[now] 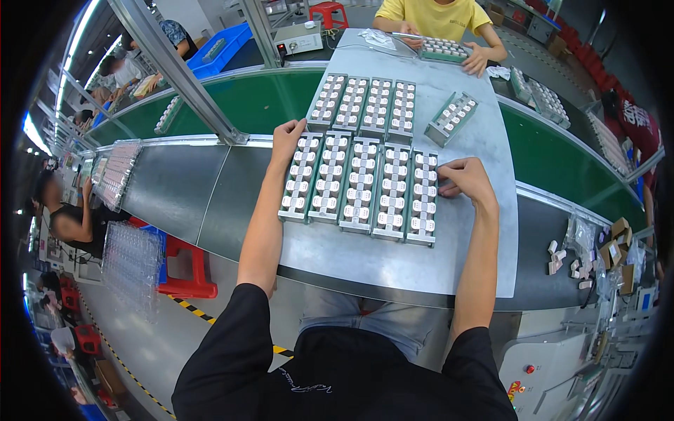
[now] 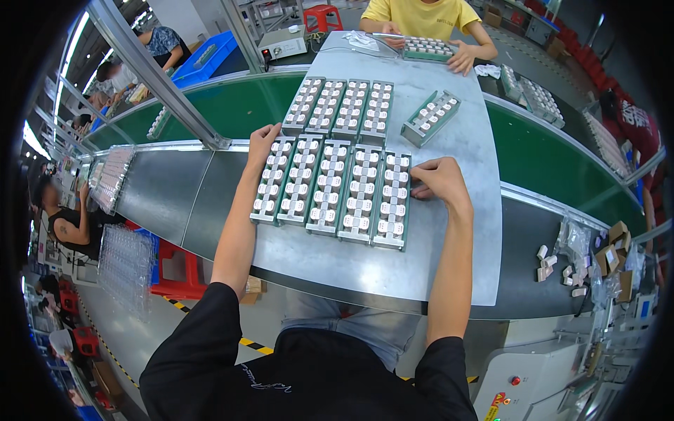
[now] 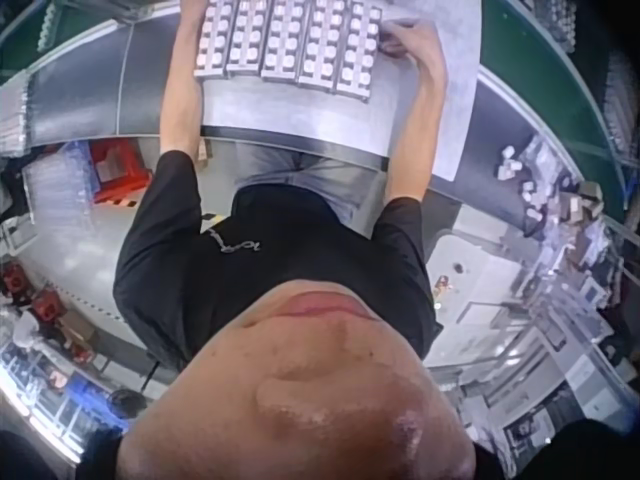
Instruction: Organizing and placing small electronic components into trays on a factory assembly line.
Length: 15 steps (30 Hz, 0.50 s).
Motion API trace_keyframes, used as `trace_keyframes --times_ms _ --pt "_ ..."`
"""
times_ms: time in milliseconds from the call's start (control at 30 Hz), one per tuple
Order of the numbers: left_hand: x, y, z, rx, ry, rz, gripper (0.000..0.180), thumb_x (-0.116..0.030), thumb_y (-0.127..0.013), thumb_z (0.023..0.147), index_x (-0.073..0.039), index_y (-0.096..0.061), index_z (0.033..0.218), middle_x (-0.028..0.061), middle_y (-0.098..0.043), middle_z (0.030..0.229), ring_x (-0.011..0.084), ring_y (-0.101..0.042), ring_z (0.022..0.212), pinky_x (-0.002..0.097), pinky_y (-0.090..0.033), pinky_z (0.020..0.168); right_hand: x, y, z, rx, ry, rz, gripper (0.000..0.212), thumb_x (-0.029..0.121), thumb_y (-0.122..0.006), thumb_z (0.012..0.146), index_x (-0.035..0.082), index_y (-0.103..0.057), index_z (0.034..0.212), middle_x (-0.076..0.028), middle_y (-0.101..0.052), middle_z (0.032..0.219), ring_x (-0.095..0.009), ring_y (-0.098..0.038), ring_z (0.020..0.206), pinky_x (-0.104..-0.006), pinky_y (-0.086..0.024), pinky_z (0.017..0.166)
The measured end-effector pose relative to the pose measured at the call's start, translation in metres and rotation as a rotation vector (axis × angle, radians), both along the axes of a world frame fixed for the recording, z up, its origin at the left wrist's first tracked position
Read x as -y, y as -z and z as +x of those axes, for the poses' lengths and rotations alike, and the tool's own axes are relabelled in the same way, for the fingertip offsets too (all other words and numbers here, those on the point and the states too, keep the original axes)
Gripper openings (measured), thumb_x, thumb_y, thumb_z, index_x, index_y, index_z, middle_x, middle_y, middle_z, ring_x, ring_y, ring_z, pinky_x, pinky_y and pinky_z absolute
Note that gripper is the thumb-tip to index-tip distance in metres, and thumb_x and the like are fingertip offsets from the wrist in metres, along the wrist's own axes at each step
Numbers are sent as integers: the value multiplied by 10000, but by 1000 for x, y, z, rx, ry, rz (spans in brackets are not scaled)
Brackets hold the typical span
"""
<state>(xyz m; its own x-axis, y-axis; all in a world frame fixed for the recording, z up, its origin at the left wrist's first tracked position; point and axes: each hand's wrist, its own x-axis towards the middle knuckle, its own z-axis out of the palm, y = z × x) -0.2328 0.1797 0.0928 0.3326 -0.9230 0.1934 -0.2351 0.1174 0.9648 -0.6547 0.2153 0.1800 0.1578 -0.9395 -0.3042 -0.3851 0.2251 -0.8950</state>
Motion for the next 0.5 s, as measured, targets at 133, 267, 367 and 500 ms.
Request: trace_keyframes --times_ms 133,267,367,500 --pt "0 1 1 10 -1 -11 377 -258 -632 916 -2 -580 645 -30 -508 586 37 -404 559 247 -308 509 -3 -2 2 -35 4 -24 303 161 -702 811 -93 -693 976 -140 -705 829 -189 -690 599 -248 -549 512" --pt "-1 -2 -1 -1 4 2 375 -254 -631 918 -4 -579 643 -30 -511 587 36 -405 559 246 -311 509 -3 0 -2 -18 -15 -38 313 188 -735 814 -89 -700 956 -129 -701 784 -179 -686 596 -253 -546 503" --pt "-1 -3 -2 -5 3 0 373 -249 -631 919 -5 -580 642 -31 -514 590 36 -406 559 245 -312 509 -2 -2 1 -50 -13 -21 271 161 -703 815 -56 -715 977 -108 -702 779 -147 -669 597 -241 -541 528" --pt "-1 -3 -3 -12 8 -2 368 -248 -631 919 -5 -585 647 -31 -519 593 37 -407 558 245 -314 509 2 7 1 -22 7 -51 276 158 -704 815 -65 -713 978 -103 -697 758 -145 -665 604 -241 -543 541"
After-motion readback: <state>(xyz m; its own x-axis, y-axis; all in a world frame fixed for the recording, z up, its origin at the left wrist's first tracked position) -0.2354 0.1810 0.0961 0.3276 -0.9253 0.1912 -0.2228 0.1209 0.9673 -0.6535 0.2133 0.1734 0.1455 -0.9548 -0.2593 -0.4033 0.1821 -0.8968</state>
